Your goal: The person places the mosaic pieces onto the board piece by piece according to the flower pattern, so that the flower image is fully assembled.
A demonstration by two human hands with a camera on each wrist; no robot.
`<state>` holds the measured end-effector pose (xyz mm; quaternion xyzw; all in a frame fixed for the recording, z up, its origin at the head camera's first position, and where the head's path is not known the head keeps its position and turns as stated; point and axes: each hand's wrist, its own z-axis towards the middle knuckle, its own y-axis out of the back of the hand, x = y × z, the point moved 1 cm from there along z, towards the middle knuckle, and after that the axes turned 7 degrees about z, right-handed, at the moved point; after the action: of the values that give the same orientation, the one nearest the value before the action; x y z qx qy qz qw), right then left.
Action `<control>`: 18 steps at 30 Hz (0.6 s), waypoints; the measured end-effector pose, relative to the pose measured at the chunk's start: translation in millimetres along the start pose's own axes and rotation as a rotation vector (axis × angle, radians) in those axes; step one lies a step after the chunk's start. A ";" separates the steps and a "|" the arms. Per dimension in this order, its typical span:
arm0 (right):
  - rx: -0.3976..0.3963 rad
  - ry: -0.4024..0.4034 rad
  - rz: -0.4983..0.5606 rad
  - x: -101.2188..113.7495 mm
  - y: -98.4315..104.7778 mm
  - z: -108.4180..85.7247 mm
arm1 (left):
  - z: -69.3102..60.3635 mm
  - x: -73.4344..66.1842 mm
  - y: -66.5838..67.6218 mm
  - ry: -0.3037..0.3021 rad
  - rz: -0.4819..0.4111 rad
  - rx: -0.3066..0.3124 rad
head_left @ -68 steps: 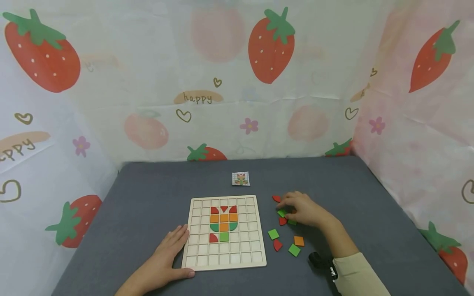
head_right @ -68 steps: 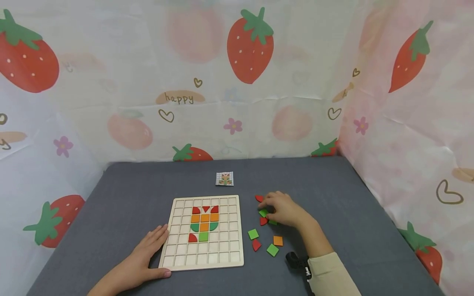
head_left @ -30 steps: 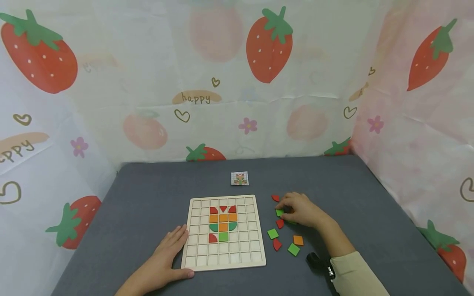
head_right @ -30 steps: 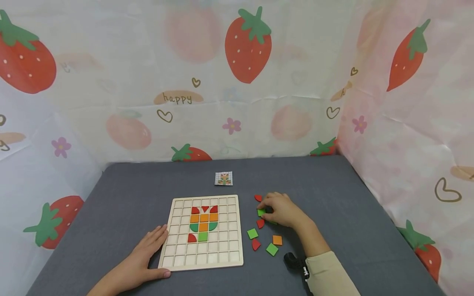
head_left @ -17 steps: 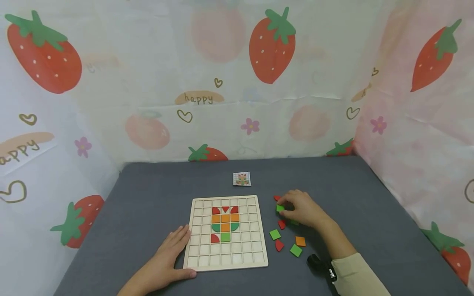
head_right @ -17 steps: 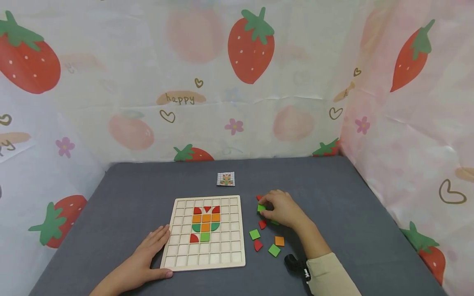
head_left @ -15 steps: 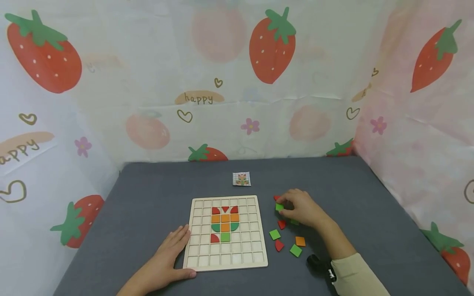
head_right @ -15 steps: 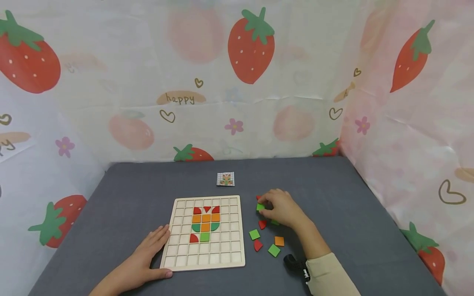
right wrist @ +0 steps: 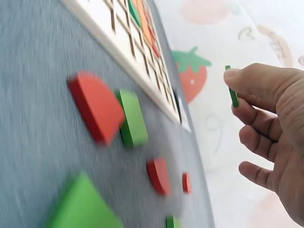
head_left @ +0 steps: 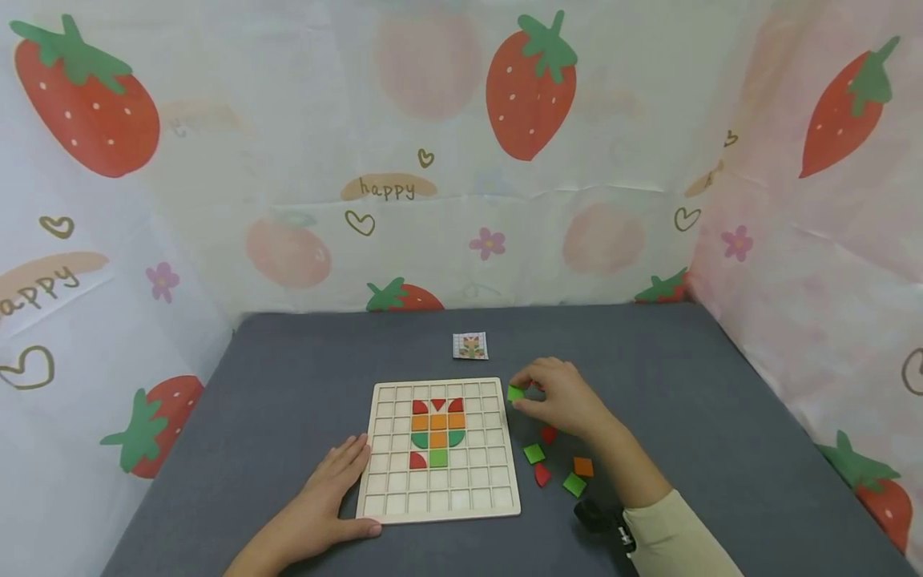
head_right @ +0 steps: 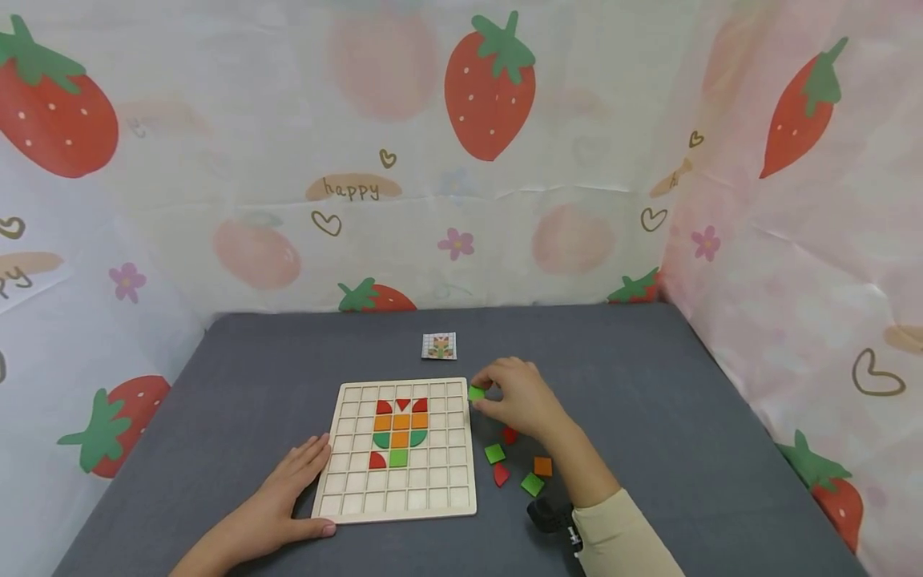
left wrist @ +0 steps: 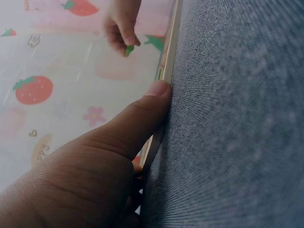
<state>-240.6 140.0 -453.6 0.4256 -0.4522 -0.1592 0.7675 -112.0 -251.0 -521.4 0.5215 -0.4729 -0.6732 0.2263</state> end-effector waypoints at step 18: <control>0.047 0.084 0.040 66.2 -43.2 23.9 | -0.4 -4.9 3.1 -0.019 0.006 -0.012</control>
<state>-218.6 60.8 -445.6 0.4408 -0.4316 -0.1153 0.7786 -110.5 -248.7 -516.2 0.5121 -0.4726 -0.6803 0.2270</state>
